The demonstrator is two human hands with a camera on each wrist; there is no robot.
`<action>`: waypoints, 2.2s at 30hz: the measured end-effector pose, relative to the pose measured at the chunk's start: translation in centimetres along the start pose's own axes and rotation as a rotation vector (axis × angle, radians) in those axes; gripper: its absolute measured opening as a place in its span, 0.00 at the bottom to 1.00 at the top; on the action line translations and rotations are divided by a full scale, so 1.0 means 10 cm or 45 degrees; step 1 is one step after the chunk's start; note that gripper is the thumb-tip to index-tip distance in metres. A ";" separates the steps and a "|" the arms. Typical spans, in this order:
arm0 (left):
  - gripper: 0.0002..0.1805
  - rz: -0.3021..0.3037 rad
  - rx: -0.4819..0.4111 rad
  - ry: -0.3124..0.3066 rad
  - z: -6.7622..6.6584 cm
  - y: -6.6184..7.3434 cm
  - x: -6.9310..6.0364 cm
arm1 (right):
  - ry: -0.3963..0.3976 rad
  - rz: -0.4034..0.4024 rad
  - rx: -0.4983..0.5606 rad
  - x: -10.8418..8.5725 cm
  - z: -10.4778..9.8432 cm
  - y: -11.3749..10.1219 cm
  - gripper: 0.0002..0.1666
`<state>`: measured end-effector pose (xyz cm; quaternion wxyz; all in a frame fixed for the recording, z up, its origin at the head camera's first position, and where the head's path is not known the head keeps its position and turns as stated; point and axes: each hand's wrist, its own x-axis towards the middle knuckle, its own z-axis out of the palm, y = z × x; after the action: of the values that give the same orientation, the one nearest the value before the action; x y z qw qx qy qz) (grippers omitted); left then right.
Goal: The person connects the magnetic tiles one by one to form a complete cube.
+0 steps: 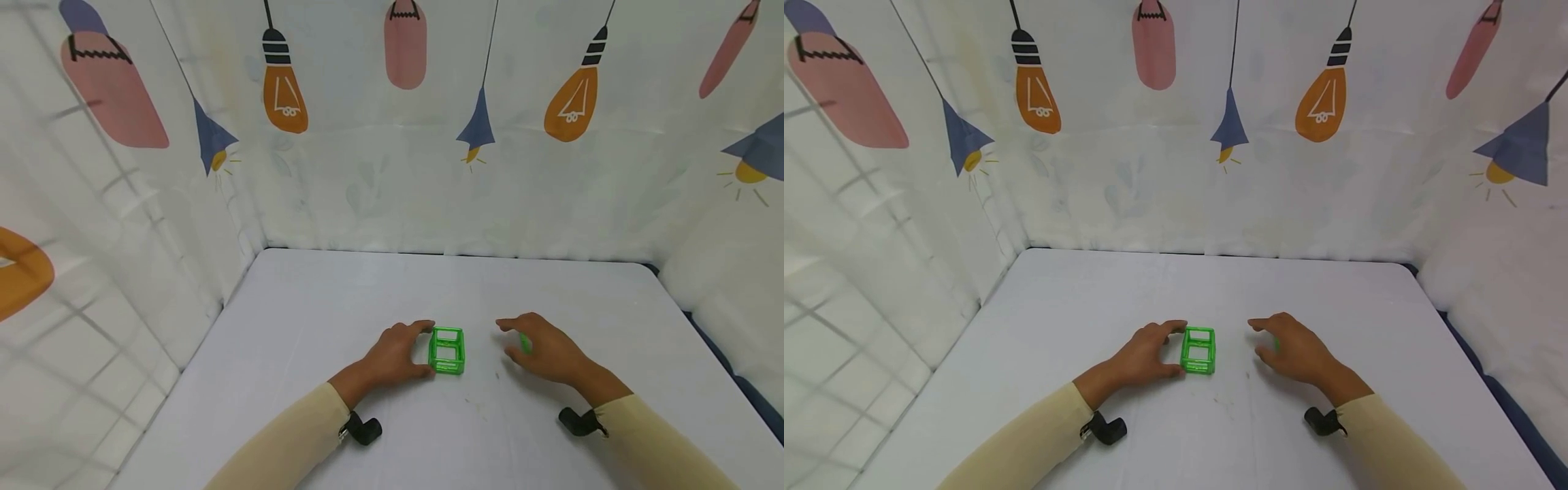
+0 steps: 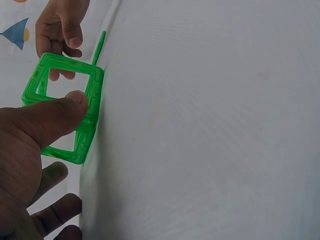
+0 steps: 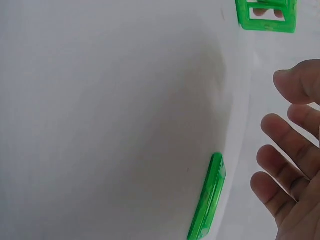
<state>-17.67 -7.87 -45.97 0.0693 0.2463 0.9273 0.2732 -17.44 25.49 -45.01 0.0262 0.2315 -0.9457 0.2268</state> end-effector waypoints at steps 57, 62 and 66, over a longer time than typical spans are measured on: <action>0.43 0.050 0.080 0.014 0.04 -0.03 0.01 | -0.118 0.114 -0.022 -0.23 -0.23 0.59 0.44; 0.42 0.044 0.068 0.011 0.03 -0.02 0.01 | -0.108 0.107 -0.005 -0.22 -0.23 0.58 0.45; 0.42 0.043 0.065 0.012 0.03 -0.01 0.00 | -0.106 0.115 0.000 -0.21 -0.23 0.58 0.46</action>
<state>-17.66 -7.82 -46.28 0.0541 0.2623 0.9301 0.2516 -18.34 31.98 -45.69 -0.0234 0.1980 -0.9554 0.2179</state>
